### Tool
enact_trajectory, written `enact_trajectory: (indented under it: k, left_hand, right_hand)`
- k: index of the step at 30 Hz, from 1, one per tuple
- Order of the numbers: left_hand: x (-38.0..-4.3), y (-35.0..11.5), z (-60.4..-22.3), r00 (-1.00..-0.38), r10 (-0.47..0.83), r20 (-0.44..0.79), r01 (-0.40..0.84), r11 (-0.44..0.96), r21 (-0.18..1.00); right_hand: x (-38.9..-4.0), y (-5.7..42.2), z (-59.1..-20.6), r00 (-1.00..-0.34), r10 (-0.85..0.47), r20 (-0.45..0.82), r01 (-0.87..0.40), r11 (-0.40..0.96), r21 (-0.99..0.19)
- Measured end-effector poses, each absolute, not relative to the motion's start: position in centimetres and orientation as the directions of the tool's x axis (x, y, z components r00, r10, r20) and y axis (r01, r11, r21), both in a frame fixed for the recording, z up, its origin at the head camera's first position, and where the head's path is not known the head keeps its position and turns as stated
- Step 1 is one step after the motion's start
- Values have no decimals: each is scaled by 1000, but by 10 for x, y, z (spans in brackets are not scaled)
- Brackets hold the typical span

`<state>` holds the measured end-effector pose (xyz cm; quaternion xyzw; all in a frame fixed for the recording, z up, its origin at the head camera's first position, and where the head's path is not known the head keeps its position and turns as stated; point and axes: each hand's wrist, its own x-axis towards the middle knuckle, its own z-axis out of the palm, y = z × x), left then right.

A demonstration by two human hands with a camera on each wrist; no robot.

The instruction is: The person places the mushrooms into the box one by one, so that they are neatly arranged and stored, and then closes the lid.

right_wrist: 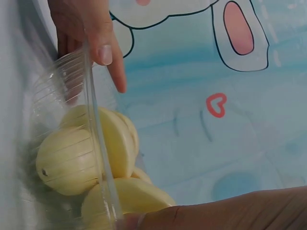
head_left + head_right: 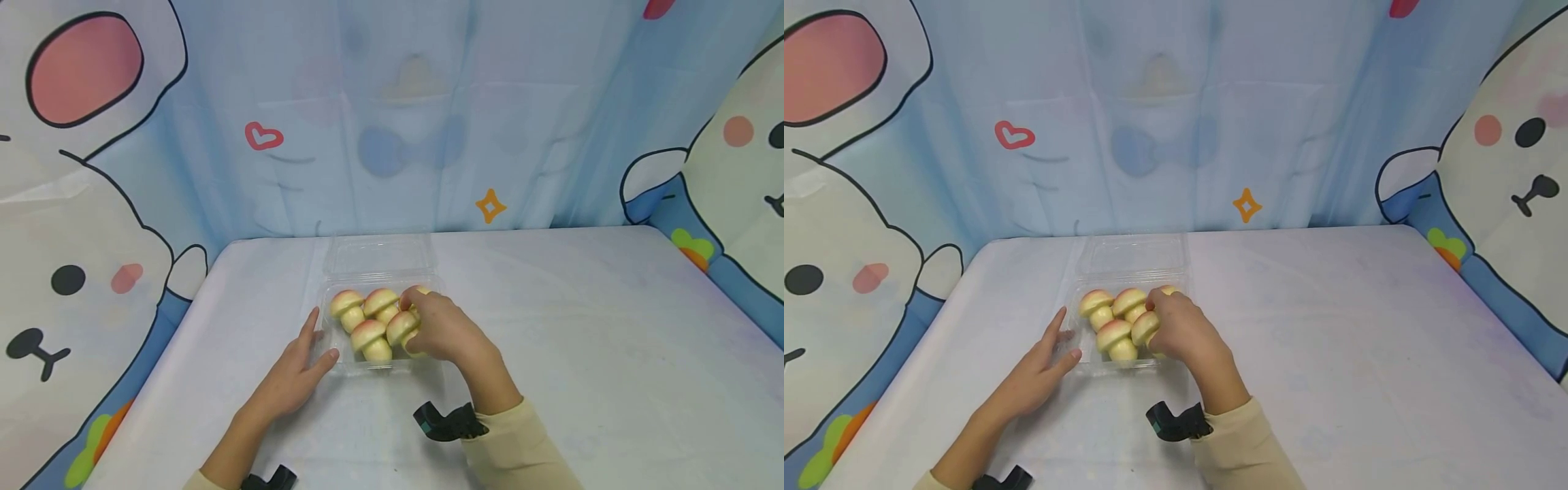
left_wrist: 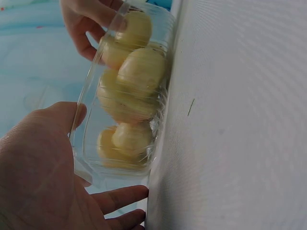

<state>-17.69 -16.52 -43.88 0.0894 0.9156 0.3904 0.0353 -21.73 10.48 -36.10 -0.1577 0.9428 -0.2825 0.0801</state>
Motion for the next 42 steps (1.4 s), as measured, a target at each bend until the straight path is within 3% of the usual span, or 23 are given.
enact_trajectory:
  k: [24,42]
  left_hand:
    - [-176,-165,-438,-982,188,-3,128,682,720]
    - [-176,-165,-439,-982,190,2,132,674,726]
  right_hand:
    - [-216,96,-370,-950,-309,-45,-252,843,-475]
    - [-214,102,-361,-948,-311,-75,-234,834,-499]
